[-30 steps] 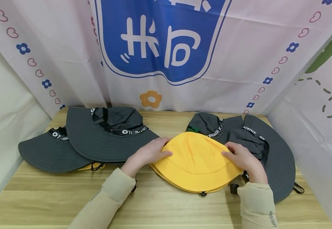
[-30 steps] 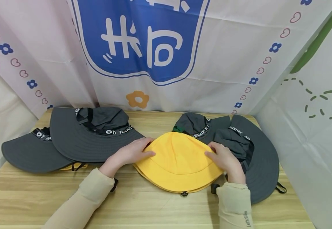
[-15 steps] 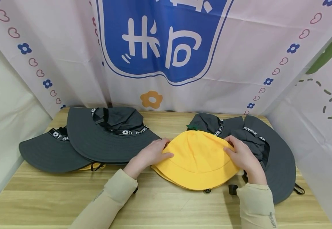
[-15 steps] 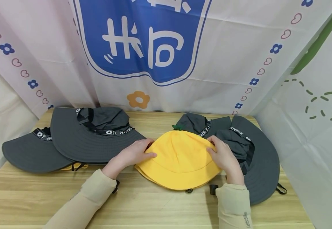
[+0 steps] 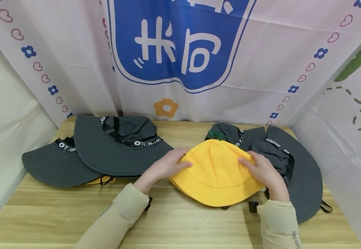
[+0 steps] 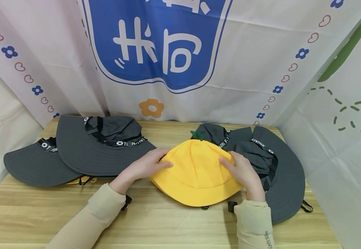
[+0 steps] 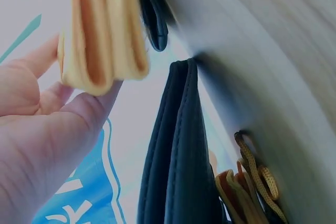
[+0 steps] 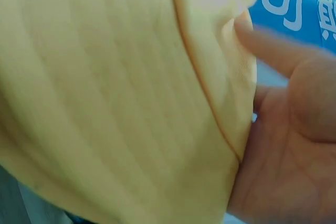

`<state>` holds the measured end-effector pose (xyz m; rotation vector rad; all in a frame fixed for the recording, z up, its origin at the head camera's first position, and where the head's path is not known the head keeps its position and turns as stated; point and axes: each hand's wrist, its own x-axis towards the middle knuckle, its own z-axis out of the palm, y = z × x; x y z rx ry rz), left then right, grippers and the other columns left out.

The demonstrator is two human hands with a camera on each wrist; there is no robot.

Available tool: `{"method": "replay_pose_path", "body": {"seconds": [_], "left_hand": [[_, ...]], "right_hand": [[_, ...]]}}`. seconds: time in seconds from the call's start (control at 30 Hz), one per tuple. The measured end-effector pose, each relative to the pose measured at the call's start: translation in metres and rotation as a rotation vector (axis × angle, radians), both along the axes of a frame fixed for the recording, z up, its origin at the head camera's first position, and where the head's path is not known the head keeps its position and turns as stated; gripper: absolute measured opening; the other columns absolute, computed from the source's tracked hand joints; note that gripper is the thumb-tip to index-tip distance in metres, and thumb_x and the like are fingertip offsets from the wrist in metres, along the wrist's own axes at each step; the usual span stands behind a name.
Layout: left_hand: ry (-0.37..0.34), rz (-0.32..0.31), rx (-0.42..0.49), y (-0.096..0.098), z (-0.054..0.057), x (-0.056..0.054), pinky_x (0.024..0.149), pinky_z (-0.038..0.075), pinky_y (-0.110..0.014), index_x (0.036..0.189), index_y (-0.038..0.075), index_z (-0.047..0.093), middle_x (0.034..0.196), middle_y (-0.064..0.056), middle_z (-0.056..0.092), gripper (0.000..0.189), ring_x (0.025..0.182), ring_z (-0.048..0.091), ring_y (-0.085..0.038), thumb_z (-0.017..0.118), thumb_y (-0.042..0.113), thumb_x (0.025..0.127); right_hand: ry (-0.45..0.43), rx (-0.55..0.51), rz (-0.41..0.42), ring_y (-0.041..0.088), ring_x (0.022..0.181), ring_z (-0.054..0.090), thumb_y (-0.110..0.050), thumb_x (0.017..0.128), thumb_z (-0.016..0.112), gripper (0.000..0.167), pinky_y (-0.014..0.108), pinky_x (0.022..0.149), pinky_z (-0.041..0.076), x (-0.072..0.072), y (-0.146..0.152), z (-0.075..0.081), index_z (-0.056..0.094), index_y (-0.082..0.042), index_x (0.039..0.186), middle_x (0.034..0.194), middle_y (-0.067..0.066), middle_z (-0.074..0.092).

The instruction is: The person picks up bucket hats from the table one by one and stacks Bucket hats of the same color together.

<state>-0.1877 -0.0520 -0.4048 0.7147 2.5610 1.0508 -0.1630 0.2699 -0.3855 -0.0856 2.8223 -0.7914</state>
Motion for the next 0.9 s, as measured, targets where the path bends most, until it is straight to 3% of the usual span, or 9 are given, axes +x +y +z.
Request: {"method": "replay_pose_path", "body": {"seconds": [0.1,0.17,0.3,0.43,0.57,0.77,0.9], "left_hand": [[0.032,0.028,0.023,0.002,0.001,0.002,0.105,0.046,-0.043,0.137,0.011,0.057,0.139,-0.009,0.059,0.040,0.126,0.056,-0.024,0.061,0.025,0.100],[0.031,0.045,0.029,0.003,0.001,0.003,0.106,0.046,-0.043,0.139,0.012,0.056,0.140,-0.007,0.060,0.041,0.126,0.057,-0.023,0.060,0.026,0.101],[-0.003,0.073,0.000,0.004,0.004,0.005,0.101,0.049,-0.040,0.142,0.015,0.052,0.136,-0.003,0.062,0.044,0.116,0.060,-0.017,0.060,0.029,0.101],[-0.024,0.071,-0.045,0.000,0.009,0.006,0.098,0.050,-0.039,0.144,0.016,0.049,0.134,-0.003,0.063,0.049,0.112,0.060,-0.016,0.061,0.032,0.100],[-0.010,0.029,-0.072,-0.009,0.011,0.004,0.097,0.050,-0.037,0.145,0.015,0.047,0.130,-0.005,0.064,0.052,0.113,0.062,-0.017,0.062,0.034,0.099],[0.019,-0.063,-0.095,-0.022,0.009,0.000,0.082,0.049,-0.028,0.137,0.014,0.055,0.113,0.001,0.066,0.044,0.091,0.058,-0.010,0.061,0.036,0.100],[0.036,-0.081,-0.072,-0.029,0.010,0.001,0.084,0.050,-0.028,0.133,0.013,0.057,0.116,0.000,0.067,0.039,0.093,0.059,-0.009,0.060,0.035,0.101]], "right_hand": [[0.004,0.002,-0.024,0.040,0.106,0.058,-0.039,0.106,0.048,0.052,0.053,0.090,0.049,0.000,-0.002,0.001,0.051,0.005,0.134,0.127,0.029,0.059],[0.026,-0.005,-0.051,0.036,0.098,0.058,-0.032,0.106,0.048,0.043,0.048,0.084,0.048,0.000,-0.005,0.002,0.053,0.003,0.129,0.121,0.027,0.061],[0.075,-0.025,-0.101,0.036,0.096,0.057,-0.024,0.106,0.049,0.032,0.046,0.082,0.047,-0.001,-0.010,0.001,0.054,-0.001,0.128,0.122,0.024,0.061],[0.155,-0.043,-0.101,0.039,0.103,0.059,-0.019,0.106,0.049,0.030,0.051,0.087,0.048,-0.001,-0.013,0.002,0.056,-0.005,0.132,0.130,0.025,0.060],[0.261,-0.064,-0.090,0.040,0.103,0.061,-0.017,0.105,0.051,0.029,0.051,0.086,0.049,0.000,-0.013,0.004,0.059,-0.005,0.130,0.128,0.025,0.063],[0.397,-0.084,-0.071,0.035,0.093,0.061,-0.015,0.103,0.055,0.024,0.043,0.079,0.046,0.002,-0.013,0.006,0.064,-0.005,0.123,0.120,0.022,0.068],[0.448,-0.110,-0.054,0.033,0.091,0.061,-0.012,0.102,0.056,0.023,0.041,0.077,0.046,0.002,-0.015,0.005,0.065,-0.004,0.121,0.116,0.022,0.069]]}}
